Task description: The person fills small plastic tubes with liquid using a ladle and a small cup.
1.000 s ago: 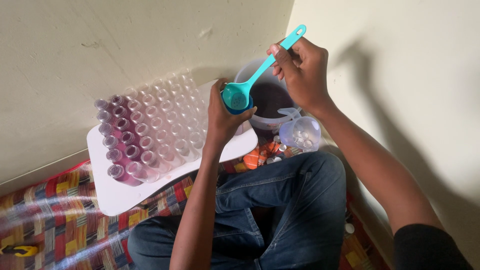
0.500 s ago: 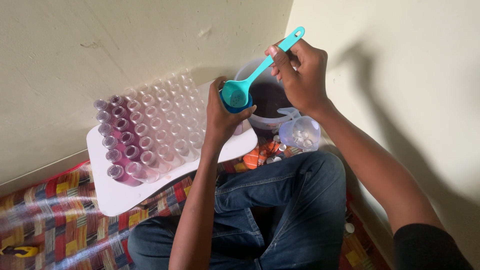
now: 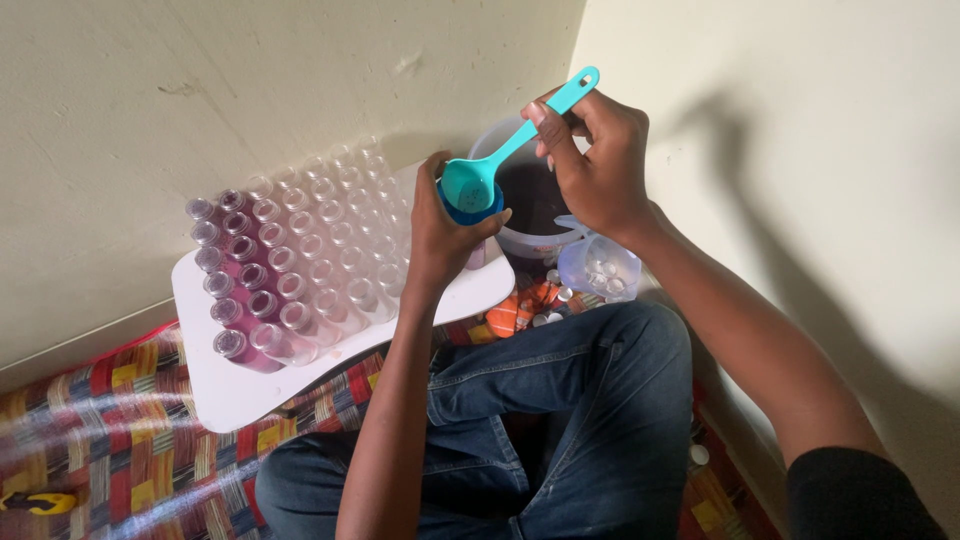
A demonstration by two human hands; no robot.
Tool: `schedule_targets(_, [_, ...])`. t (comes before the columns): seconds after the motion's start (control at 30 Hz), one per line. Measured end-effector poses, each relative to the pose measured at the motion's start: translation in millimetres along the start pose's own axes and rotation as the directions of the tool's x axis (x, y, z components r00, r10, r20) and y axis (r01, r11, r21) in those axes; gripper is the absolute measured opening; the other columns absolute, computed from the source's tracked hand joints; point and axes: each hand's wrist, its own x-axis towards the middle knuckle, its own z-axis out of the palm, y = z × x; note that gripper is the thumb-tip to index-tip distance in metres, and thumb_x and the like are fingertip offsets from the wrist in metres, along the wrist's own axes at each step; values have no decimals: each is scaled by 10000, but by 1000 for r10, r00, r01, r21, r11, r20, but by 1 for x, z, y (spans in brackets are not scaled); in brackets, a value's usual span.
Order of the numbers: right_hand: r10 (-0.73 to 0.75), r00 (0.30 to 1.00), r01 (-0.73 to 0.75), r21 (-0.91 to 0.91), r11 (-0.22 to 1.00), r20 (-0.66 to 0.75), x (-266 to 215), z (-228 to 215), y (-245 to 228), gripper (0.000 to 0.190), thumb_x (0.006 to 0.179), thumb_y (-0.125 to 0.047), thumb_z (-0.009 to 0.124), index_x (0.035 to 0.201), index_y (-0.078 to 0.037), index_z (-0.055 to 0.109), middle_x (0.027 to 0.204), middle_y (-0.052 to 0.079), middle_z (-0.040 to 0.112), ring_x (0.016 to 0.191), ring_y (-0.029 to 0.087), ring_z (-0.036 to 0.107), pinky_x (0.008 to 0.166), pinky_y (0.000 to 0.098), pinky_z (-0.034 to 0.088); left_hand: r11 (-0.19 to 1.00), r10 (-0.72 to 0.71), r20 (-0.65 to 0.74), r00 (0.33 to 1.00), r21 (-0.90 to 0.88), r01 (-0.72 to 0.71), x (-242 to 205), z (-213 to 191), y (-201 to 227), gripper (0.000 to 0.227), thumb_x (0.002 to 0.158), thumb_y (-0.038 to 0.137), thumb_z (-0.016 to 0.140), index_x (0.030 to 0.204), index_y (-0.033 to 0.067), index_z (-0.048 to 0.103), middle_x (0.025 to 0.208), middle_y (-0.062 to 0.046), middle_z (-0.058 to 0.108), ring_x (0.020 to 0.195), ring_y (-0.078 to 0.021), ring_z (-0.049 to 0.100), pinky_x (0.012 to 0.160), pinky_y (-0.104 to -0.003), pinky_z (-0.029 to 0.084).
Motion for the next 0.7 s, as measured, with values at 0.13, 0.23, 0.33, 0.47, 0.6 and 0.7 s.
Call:
schedule_targets(0.13, [-26, 1000, 26, -11, 1000, 0, 0, 0, -6, 214, 1105, -122, 602, 971, 29, 673, 704, 91, 671, 581, 178, 636, 591, 299, 505, 1000, -5, -2, 1000, 0, 5, 0, 0, 0, 900, 668, 349, 906, 1385, 115, 416, 1349, -92, 534, 1198, -271, 559, 943, -400, 487])
schedule_targets(0.23, [-40, 999, 40, -8, 999, -4, 0, 0, -8, 193, 1100, -107, 608, 984, 32, 675, 696, 88, 663, 584, 183, 630, 597, 307, 493, 1000, -28, -3, 1000, 8, 28, 1, 0, 2, 889, 658, 355, 901, 1372, 123, 426, 1336, -80, 547, 1182, -263, 570, 944, -397, 486])
schedule_targets(0.33, [-56, 998, 56, -13, 998, -1, 0, 1, -9, 200, 1105, -115, 597, 993, 33, 673, 704, 89, 670, 590, 187, 641, 598, 310, 503, 1000, 1, -6, 1000, -2, -1, 0, 0, 2, 866, 668, 342, 899, 1360, 118, 431, 1324, -77, 541, 1188, -260, 567, 951, -397, 483])
schedule_targets(0.47, [-46, 999, 46, 2, 999, -3, -1, 1, -10, 193, 1099, -107, 603, 991, 37, 672, 708, 94, 669, 591, 187, 642, 600, 310, 508, 1000, -11, -5, 1000, 5, 11, 0, 0, 1, 887, 670, 352, 901, 1380, 120, 423, 1350, -84, 537, 1214, -266, 564, 967, -400, 481])
schedule_targets(0.6, [-87, 996, 87, -25, 996, -4, -1, 1, -10, 178, 1100, -90, 599, 996, 38, 667, 713, 92, 670, 608, 195, 648, 614, 319, 508, 1000, -16, 3, 1000, 4, 16, 0, -2, 2, 898, 672, 361, 900, 1389, 120, 416, 1361, -87, 535, 1217, -270, 562, 962, -401, 483])
schedule_targets(0.7, [-103, 995, 103, -49, 994, 5, -4, 1, -10, 168, 1104, -95, 598, 1008, 26, 662, 714, 84, 646, 616, 198, 618, 632, 338, 487, 1000, -1, -1, 1000, 12, 1, 1, 0, -2, 928, 671, 357, 912, 1409, 113, 406, 1400, -94, 527, 1258, -279, 555, 994, -407, 481])
